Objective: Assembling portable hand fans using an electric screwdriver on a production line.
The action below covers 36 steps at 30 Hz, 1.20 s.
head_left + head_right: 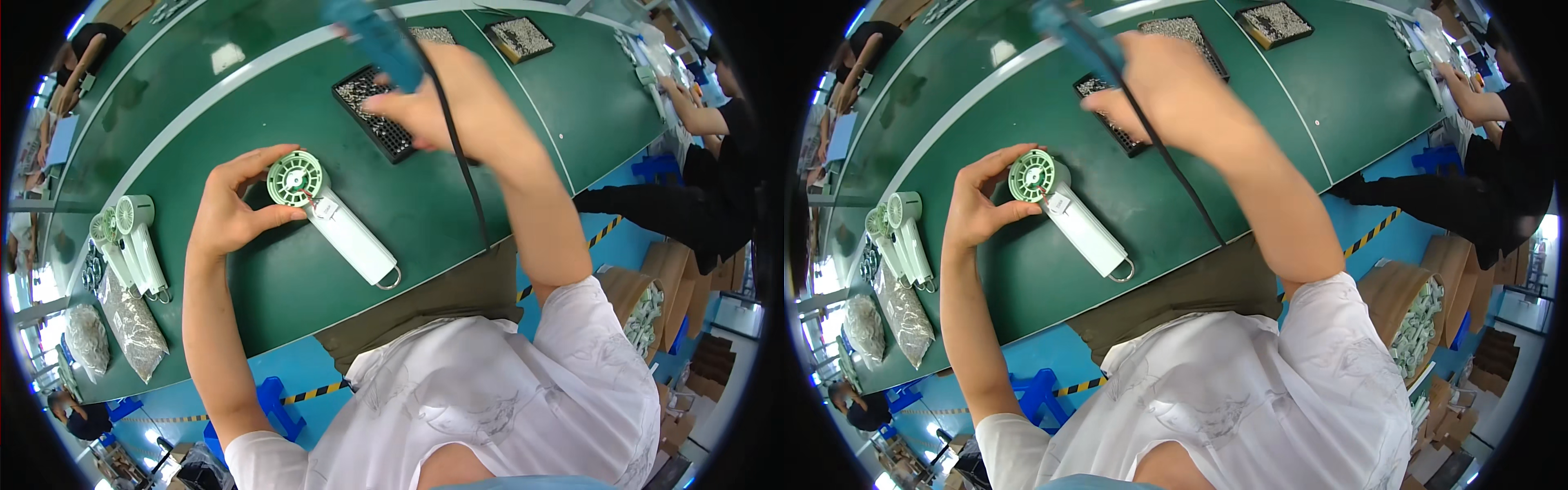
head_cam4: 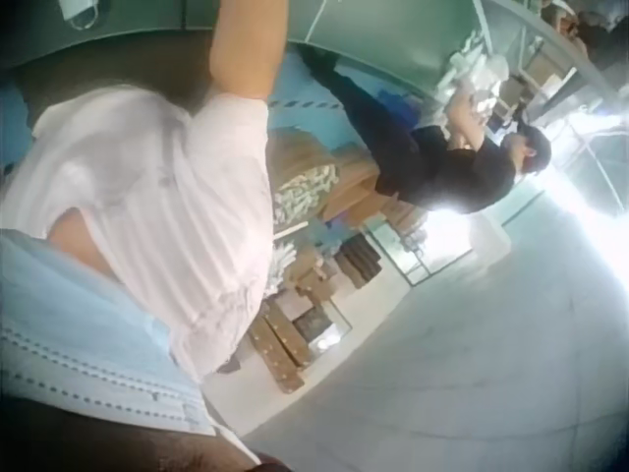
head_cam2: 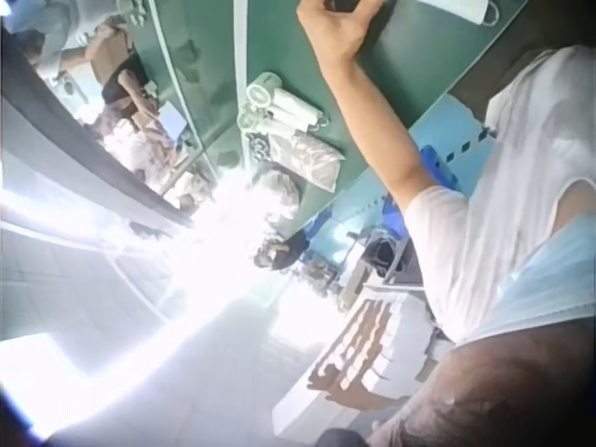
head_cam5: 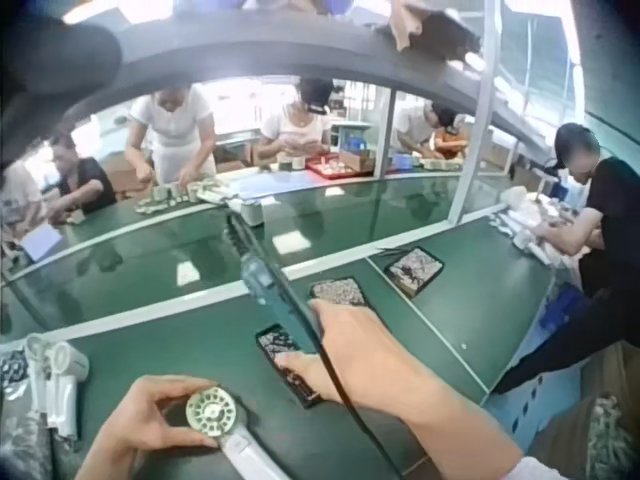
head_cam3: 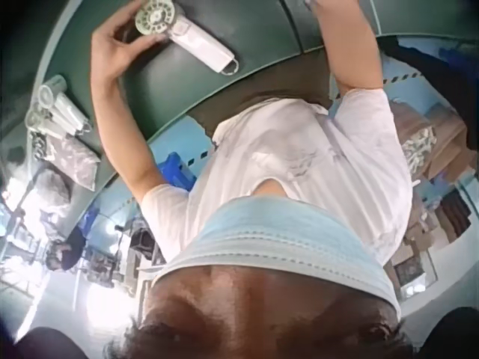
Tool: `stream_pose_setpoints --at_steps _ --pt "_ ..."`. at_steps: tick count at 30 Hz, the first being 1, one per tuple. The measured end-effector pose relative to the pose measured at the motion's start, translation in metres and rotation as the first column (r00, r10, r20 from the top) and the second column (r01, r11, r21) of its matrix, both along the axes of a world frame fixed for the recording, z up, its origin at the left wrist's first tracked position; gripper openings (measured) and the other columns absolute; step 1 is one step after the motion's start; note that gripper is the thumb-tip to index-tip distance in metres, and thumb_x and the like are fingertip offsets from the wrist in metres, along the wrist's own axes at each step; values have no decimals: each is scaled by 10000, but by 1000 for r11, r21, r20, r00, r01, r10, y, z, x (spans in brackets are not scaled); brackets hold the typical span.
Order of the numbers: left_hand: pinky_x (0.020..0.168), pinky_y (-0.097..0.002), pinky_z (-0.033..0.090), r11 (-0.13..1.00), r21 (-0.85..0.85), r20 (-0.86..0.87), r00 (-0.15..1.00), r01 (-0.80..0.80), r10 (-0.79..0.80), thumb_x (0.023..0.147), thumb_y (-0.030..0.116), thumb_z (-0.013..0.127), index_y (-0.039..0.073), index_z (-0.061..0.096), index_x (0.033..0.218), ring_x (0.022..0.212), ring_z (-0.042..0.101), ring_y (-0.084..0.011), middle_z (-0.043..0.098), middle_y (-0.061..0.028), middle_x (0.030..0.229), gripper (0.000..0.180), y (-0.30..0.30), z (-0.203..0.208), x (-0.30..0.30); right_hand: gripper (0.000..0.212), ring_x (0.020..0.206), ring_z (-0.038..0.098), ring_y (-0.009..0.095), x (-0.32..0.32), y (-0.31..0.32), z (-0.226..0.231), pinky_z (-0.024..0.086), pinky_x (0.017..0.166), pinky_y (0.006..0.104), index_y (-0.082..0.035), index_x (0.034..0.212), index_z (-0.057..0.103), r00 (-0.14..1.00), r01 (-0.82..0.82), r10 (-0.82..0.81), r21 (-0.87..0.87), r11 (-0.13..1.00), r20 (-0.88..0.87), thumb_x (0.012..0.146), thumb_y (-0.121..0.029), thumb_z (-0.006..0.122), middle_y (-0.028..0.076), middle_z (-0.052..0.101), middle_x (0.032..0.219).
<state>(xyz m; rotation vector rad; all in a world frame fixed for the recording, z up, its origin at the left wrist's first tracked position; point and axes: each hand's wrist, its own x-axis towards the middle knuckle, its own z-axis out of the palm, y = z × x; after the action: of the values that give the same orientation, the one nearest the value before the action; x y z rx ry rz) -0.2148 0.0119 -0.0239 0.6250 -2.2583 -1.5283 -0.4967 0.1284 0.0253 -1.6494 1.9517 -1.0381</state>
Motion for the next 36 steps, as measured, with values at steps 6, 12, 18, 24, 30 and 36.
stream_pose_setpoints --at_steps 6,12,18,24,30,36 --pt "1014 -333 516 999 7 -18 999 33 -32 653 91 954 -31 671 1298 1105 676 -185 715 -110 1221 715 -3 2 -10 420 489 613 149 -26 28 4 485 450 317 35 1064 647 953 291 -302 291 911 -6 839 -242 868 71 621 630" --pt "999 -339 520 999 -14 -30 999 41 -41 629 131 963 -25 687 1274 1107 681 -198 720 -116 1218 719 -5 -5 -15 378 484 626 202 -13 13 -23 512 517 360 8 1036 638 979 201 -177 338 919 -100 843 -228 862 116 643 640" --pt "983 -350 522 999 -28 -17 1000 23 -24 631 183 967 -16 695 1268 1092 691 -206 735 -109 1177 721 -2 -1 -14 419 576 706 287 -26 -8 -25 550 571 409 42 1039 648 978 130 -112 93 987 -179 811 -253 840 203 694 738" --pt "1015 -363 502 996 -86 -23 999 32 -34 623 195 967 -9 700 1251 1091 696 -236 744 -119 1160 713 -3 -1 -14 378 536 688 222 -75 -9 -10 574 562 370 44 1071 642 878 422 -358 160 893 -318 845 -213 802 164 706 776" --pt "1019 -362 499 993 -110 -33 998 47 -50 623 185 965 -12 694 1248 1096 694 -241 741 -122 1172 709 -4 -3 -12 359 530 669 174 -90 -10 -24 555 481 326 45 1116 629 880 475 -441 287 832 -178 843 -130 783 117 703 812" --pt "1023 -359 497 995 -89 -31 998 48 -51 622 186 967 -9 692 1250 1105 690 -239 737 -122 1173 713 -6 -5 -13 299 527 655 161 -78 -9 -29 545 479 326 36 1082 646 905 420 -382 259 870 -187 842 -96 767 104 700 807"
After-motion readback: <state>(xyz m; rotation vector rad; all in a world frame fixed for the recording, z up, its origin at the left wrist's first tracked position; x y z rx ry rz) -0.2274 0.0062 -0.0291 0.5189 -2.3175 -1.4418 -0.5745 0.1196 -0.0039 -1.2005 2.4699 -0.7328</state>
